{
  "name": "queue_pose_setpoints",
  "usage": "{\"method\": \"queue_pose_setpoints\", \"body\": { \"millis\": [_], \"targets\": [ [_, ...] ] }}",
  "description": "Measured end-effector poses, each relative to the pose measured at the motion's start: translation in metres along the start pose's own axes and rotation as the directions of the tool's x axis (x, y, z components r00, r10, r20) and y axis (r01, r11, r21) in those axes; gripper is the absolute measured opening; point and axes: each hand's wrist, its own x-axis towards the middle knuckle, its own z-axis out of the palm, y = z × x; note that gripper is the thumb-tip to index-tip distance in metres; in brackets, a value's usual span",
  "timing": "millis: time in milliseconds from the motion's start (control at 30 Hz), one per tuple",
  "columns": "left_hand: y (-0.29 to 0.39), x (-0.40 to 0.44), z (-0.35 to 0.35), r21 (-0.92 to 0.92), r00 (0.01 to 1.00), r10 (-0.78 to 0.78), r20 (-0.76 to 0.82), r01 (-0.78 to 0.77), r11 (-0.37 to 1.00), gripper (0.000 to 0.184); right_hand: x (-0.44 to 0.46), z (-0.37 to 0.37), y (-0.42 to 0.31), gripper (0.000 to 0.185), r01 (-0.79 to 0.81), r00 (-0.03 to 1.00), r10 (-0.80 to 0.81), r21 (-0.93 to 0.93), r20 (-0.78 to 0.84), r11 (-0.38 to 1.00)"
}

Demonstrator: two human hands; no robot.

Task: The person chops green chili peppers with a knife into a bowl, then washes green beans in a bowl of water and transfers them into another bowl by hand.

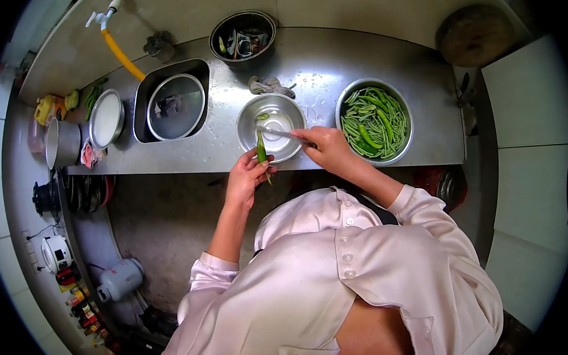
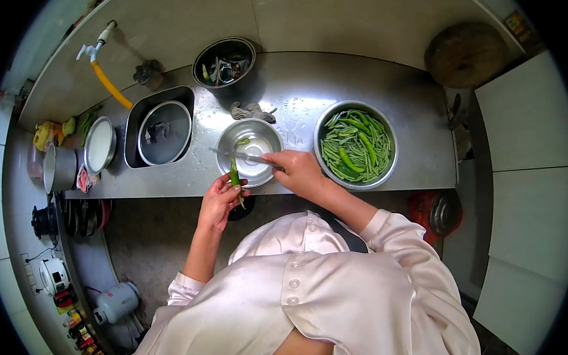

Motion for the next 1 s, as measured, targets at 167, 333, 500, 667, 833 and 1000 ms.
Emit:
{"method": "queue_pose_setpoints", "body": {
  "millis": [167, 333, 500, 667, 833, 1000],
  "targets": [
    [-0.009, 0.010, -0.003, -0.022, 0.998, 0.027, 0.060, -0.026, 0.999, 0.034, -0.009, -0.004, -0.028, 0.040, 0.228, 0.974, -0.226, -0.081, 0.022, 0.970],
    [-0.008, 0.015, 0.003, -0.191, 0.977, 0.131, 0.169, -0.098, 0.977, 0.035, -0.013, -0.005, -0.033, 0.051, 0.322, 0.947, -0.316, -0.137, 0.062, 0.937],
    [-0.015, 0.023, -0.001, -0.294, 0.974, 0.125, 0.189, -0.065, 0.954, 0.035, -0.013, -0.005, -0.033, 0.053, 0.325, 0.946, -0.319, -0.140, 0.064, 0.935],
    [-0.008, 0.018, 0.002, -0.274, 0.970, 0.101, 0.221, -0.037, 0.961, 0.035, -0.013, -0.005, -0.034, 0.054, 0.336, 0.941, -0.327, -0.139, 0.084, 0.931],
    [-0.015, 0.016, 0.001, -0.265, 0.975, 0.178, 0.130, -0.139, 0.954, 0.034, -0.013, 0.002, -0.031, 0.055, 0.349, 0.937, -0.339, -0.155, 0.086, 0.924],
    [-0.018, 0.010, -0.007, -0.289, 0.987, 0.134, 0.083, -0.105, 0.952, 0.035, -0.011, 0.003, -0.031, 0.052, 0.369, 0.929, -0.363, -0.227, 0.069, 0.901]
  ]
}}
